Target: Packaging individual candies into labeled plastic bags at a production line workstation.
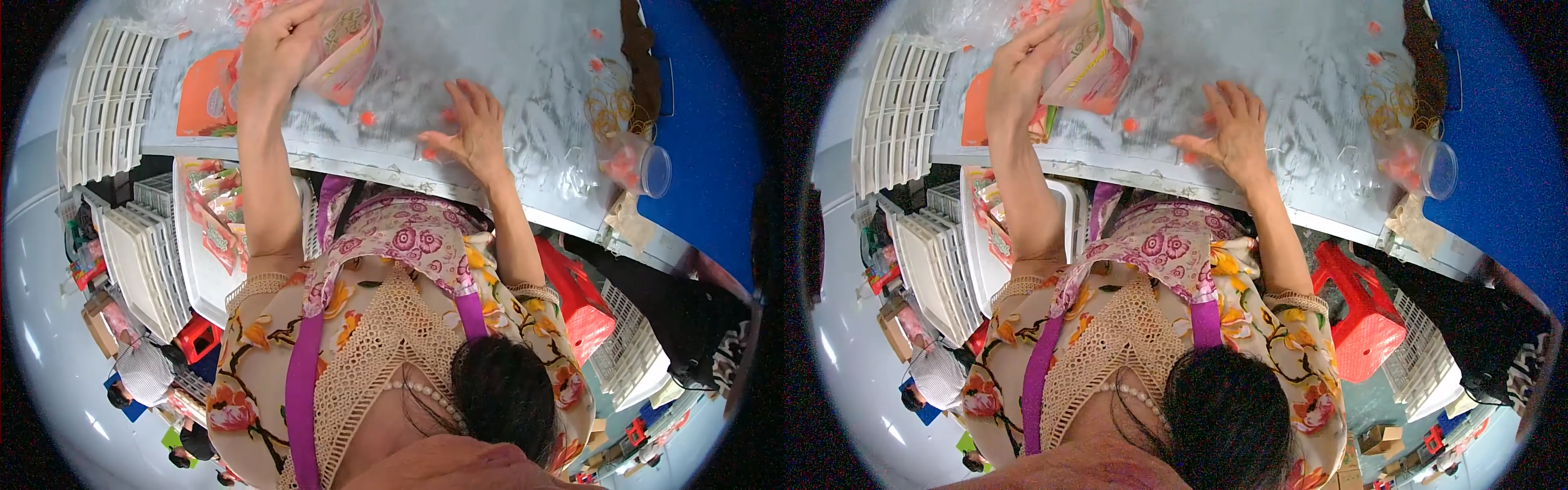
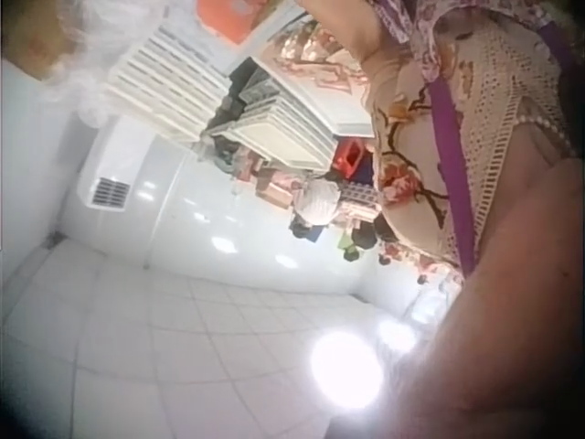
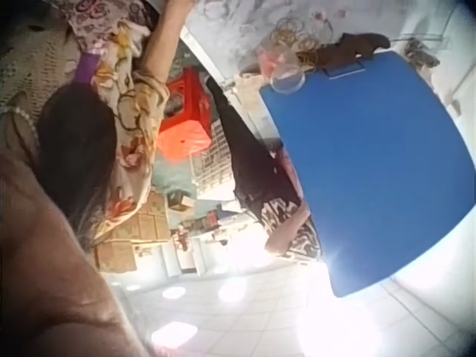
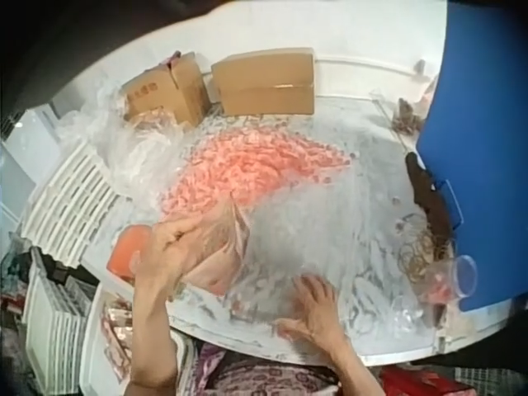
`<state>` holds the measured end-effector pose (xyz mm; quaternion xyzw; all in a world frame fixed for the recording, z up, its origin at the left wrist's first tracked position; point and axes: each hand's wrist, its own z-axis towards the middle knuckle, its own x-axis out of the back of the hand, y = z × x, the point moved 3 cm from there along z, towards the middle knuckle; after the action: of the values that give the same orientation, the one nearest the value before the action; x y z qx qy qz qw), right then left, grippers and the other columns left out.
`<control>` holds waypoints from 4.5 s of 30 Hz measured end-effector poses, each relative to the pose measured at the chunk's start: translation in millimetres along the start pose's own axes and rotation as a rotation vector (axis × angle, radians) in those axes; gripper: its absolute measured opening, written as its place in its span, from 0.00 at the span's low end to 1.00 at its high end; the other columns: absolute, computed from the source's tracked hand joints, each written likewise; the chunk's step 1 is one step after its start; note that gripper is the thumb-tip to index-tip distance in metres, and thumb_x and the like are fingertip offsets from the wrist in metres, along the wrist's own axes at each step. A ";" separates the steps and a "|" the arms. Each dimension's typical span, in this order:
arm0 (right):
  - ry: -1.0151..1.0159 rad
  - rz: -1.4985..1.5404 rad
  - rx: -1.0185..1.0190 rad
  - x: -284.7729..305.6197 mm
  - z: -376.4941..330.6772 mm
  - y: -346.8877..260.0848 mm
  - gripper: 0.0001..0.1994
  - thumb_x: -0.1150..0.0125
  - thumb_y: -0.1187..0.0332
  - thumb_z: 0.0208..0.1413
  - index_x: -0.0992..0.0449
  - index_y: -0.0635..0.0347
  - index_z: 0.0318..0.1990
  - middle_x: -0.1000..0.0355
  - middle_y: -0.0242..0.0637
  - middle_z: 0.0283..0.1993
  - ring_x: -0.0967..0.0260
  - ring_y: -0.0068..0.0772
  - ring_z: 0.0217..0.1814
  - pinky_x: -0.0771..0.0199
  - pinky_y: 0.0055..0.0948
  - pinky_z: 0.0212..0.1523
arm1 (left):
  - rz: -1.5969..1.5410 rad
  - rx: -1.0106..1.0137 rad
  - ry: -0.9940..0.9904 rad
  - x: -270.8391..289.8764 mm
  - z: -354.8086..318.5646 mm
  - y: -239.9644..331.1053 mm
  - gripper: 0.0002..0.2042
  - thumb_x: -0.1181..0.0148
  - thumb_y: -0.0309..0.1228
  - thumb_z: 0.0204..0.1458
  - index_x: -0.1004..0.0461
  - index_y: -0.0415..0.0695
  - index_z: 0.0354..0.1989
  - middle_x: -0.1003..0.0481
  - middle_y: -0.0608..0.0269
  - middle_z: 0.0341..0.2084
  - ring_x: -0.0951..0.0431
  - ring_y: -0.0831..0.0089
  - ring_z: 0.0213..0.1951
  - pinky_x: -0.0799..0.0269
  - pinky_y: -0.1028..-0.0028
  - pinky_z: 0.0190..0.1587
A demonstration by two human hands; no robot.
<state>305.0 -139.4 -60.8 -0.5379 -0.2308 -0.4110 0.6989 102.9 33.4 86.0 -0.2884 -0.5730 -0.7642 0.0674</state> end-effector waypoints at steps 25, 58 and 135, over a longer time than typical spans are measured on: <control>-0.215 0.299 0.153 -60.5 43.6 -64.9 0.14 0.38 0.72 0.46 0.24 0.57 0.42 0.29 0.39 0.44 0.26 0.39 0.40 0.25 0.32 0.36 | 0.115 -0.137 0.146 26.0 -37.3 37.6 0.13 0.50 0.21 0.52 0.24 0.37 0.45 0.24 0.55 0.41 0.25 0.69 0.42 0.32 0.76 0.43; 0.607 1.176 -0.239 22.8 124.7 -72.7 0.13 0.43 0.74 0.53 0.30 0.66 0.46 0.29 0.37 0.45 0.32 0.24 0.43 0.29 0.22 0.45 | 0.061 -0.083 0.089 -60.9 -9.6 20.4 0.18 0.51 0.19 0.43 0.22 0.43 0.43 0.31 0.47 0.23 0.27 0.52 0.29 0.31 0.61 0.36; 0.296 0.601 -0.082 37.8 97.7 -82.1 0.02 0.38 0.77 0.52 0.21 0.67 0.32 0.24 0.32 0.31 0.30 0.19 0.31 0.30 0.20 0.33 | -0.768 0.013 0.344 -13.1 -38.6 -57.5 0.05 0.40 0.23 0.49 0.22 0.35 0.32 0.24 0.65 0.24 0.30 0.81 0.16 0.34 0.83 0.18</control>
<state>270.1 -66.6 45.0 -0.5440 0.0590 -0.2691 0.7926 74.7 14.4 24.3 0.0784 -0.6239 -0.7672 -0.1261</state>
